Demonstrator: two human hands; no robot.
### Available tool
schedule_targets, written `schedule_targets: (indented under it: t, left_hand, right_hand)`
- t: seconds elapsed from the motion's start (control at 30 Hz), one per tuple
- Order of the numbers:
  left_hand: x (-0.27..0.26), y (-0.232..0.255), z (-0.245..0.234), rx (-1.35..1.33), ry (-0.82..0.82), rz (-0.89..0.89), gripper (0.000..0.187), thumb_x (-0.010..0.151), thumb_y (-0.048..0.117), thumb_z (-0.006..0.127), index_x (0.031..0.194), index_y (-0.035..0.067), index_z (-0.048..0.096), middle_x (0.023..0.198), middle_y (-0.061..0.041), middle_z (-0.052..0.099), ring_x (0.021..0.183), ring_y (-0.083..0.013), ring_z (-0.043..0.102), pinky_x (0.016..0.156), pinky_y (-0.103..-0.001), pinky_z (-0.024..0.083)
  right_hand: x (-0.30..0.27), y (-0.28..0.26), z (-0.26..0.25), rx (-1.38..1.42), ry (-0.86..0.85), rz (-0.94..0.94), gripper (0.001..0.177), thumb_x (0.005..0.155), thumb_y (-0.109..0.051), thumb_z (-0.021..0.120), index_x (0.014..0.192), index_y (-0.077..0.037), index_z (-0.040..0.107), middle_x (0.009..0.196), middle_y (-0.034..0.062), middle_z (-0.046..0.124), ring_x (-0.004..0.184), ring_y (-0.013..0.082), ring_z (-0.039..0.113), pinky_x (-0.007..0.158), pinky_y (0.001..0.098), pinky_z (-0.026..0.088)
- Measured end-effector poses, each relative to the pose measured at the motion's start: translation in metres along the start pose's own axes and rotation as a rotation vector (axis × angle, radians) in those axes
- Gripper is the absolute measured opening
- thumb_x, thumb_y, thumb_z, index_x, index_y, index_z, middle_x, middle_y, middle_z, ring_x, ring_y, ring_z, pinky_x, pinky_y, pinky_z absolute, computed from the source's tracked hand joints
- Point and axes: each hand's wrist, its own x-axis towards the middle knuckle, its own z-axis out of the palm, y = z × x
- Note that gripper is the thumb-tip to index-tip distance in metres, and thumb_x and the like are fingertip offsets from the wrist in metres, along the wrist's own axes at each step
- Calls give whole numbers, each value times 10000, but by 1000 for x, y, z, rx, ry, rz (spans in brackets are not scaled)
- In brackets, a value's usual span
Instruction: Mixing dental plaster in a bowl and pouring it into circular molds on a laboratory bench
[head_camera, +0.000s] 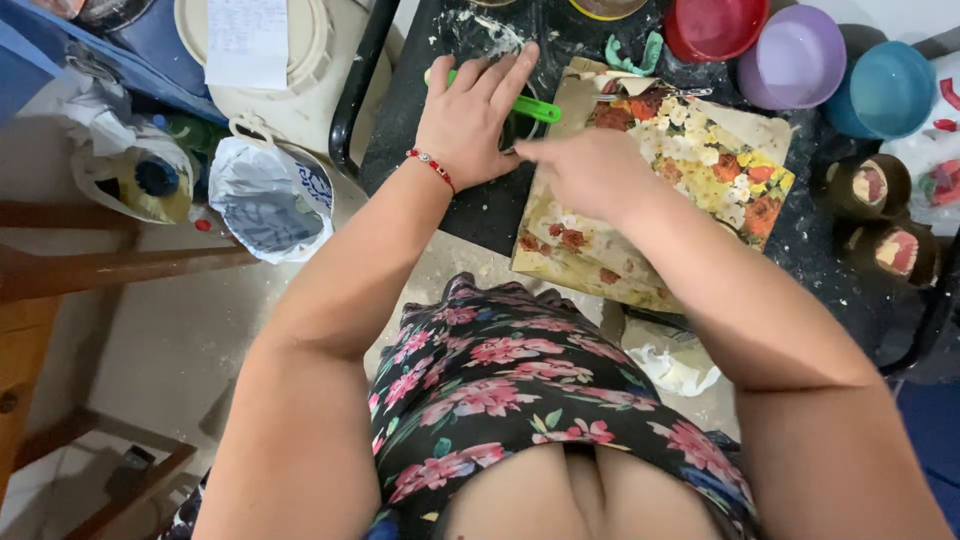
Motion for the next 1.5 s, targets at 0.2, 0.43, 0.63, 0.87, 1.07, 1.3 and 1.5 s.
schedule_targets:
  t: [0.2, 0.43, 0.63, 0.87, 1.07, 1.3, 1.5]
  left_hand:
    - [7, 3, -10, 13, -89, 29, 1190, 787, 736, 767, 1665, 131, 238, 1510, -88, 604, 1273, -315, 568, 1070, -566, 323]
    - [8, 7, -21, 44, -30, 88, 1100, 807, 666, 837, 1634, 105, 377, 1480, -119, 612, 1224, -331, 578, 1033, -525, 362]
    - [7, 6, -13, 77, -13, 117, 1080, 843, 701, 833, 1640, 89, 438, 1463, -123, 640, 1269, -342, 586, 1052, -530, 321]
    - [9, 9, -16, 65, -9, 117, 1160, 784, 669, 881, 1664, 84, 402, 1506, -133, 638, 1261, -351, 615, 1068, -531, 325]
    - [10, 10, -18, 81, 7, 128, 1202, 784, 697, 898, 1674, 68, 391, 1476, -130, 675, 1224, -353, 645, 1071, -528, 341]
    - [11, 8, -18, -23, -67, 53, 1259, 696, 730, 870, 1637, 68, 360, 1476, -165, 640, 1276, -374, 595, 1077, -565, 324]
    - [6, 6, -13, 30, -96, 7, 1372, 688, 833, 852, 1667, 106, 223, 1436, -90, 651, 1315, -322, 582, 1143, -549, 286]
  right_hand:
    - [20, 34, 29, 852, -184, 203, 836, 926, 85, 389, 1622, -376, 425, 912, 73, 670, 650, 156, 598, 650, 285, 537]
    - [-69, 66, -9, -127, -214, -8, 315, 1017, -124, 529, 1229, -141, 761, 1023, 82, 686, 1071, 252, 598, 930, 418, 604]
    - [-135, 83, 22, -251, -448, 16, 450, 979, -338, 601, 1400, -184, 566, 1739, 101, 143, 1615, 480, -21, 1310, 602, -32]
    - [-185, 166, 96, -371, -10, -436, 95, 830, -250, 713, 903, -264, 772, 1743, -7, 218, 1623, 334, 167, 1257, 726, -20]
    - [-226, 145, 33, 7, -318, 172, 601, 959, -68, 485, 1456, -404, 452, 1759, -97, 18, 1600, 249, -207, 1236, 674, -135]
    - [-198, 234, 72, 18, 699, -291, 244, 1009, -233, 807, 1215, -103, 806, 1374, 269, 654, 1261, 467, 648, 1079, 559, 499]
    - [-49, 60, 52, 813, 200, -10, 407, 1027, -268, 548, 1419, -224, 650, 945, -1, 757, 732, 70, 717, 761, 265, 612]
